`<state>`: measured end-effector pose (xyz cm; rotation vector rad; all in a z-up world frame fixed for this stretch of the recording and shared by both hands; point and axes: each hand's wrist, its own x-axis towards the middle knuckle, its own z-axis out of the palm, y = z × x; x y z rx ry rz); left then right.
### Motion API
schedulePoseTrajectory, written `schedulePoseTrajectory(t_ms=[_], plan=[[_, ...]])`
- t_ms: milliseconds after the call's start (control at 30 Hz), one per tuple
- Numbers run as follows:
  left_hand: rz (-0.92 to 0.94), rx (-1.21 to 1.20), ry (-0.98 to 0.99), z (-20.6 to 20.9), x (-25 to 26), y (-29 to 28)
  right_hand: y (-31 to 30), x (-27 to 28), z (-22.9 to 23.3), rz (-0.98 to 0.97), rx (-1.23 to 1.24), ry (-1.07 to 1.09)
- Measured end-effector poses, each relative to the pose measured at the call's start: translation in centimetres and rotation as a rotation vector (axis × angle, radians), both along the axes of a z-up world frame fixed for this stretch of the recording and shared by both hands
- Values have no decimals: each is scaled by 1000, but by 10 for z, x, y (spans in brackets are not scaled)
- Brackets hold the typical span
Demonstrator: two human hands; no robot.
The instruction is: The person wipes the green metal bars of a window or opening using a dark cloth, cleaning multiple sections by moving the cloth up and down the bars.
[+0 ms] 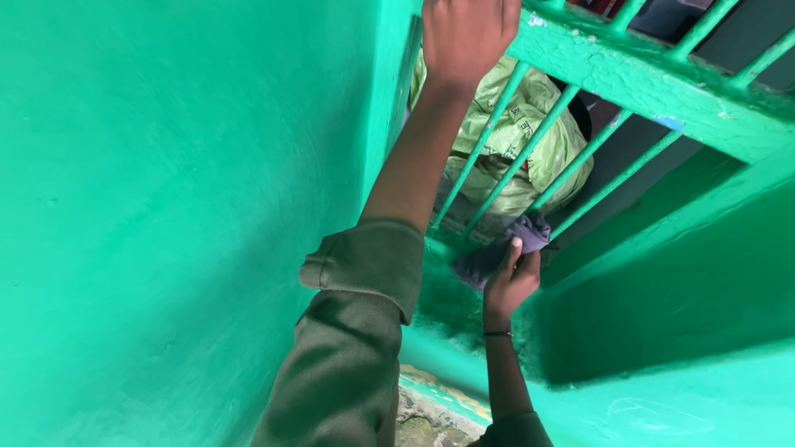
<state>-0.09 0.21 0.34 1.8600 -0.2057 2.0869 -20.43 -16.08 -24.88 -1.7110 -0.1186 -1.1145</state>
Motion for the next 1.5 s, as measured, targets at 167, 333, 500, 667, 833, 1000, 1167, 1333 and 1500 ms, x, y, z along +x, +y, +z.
schedulePoseTrajectory(t_ms=[167,333,500,667,833,1000,1167,1333,1500], plan=[[-38,11,41,16,-33,5,23,21,44,-163,-4,216],[-145,7,8,29,-61,11,34,62,46,-87,7,283],[-157,-19,-21,34,-68,13,32,65,63,53,-2,61],[-173,-15,7,33,-69,10,17,78,146,190,-6,-61],[-161,5,-11,37,-74,11,9,83,177,197,-37,-43],[-154,22,-4,39,-75,13,9,98,160,487,53,-179],[-181,23,-24,39,-69,11,16,111,148,550,172,-237],[-177,24,-21,36,-62,10,21,106,149,343,99,-191],[-171,24,-22,32,-57,9,28,102,154,258,86,-201]])
